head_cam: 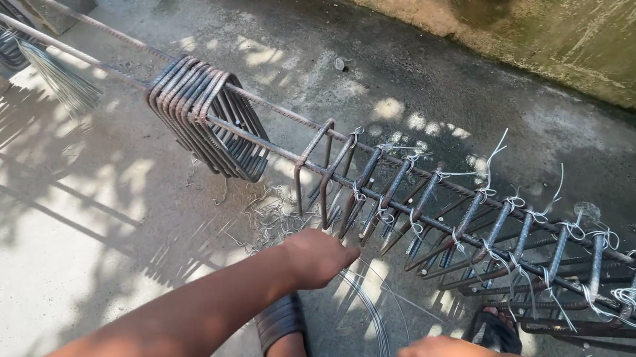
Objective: Tying metal wire around rebar stirrups and longitudinal bars using a manual hook tool
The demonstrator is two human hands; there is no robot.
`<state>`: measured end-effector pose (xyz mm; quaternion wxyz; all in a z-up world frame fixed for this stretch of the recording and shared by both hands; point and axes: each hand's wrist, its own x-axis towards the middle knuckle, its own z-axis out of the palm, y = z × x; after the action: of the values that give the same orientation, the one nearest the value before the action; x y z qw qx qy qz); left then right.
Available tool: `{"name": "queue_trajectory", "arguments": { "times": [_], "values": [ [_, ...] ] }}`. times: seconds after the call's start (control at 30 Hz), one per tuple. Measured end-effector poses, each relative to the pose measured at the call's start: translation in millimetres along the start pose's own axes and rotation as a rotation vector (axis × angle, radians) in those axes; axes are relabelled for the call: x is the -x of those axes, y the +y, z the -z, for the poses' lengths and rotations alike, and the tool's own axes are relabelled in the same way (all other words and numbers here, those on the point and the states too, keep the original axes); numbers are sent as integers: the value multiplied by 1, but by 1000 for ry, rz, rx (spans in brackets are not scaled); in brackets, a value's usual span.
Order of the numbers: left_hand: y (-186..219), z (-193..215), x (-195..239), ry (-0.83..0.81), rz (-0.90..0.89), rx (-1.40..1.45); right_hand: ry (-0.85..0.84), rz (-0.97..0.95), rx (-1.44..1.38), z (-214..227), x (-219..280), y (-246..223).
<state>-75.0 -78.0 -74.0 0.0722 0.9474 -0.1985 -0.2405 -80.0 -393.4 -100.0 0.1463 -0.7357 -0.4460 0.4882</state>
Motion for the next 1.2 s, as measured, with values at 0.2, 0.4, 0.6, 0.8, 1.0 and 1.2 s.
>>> {"name": "queue_trajectory", "arguments": {
  "times": [0.2,0.4,0.6,0.8,1.0,1.2],
  "values": [
    [-1,42,45,113,131,190,431,-172,-101,-42,-82,39],
    [-7,74,62,160,204,720,542,-322,-162,-43,-77,41],
    [-9,93,69,140,206,937,780,-332,-1006,-98,-132,118],
    [-7,103,67,240,234,947,566,-592,-558,-146,-141,226],
    [11,133,76,278,296,901,-103,-397,204,-27,-74,54],
    [19,163,86,317,161,1032,740,117,190,127,36,-123]
  ]
}}
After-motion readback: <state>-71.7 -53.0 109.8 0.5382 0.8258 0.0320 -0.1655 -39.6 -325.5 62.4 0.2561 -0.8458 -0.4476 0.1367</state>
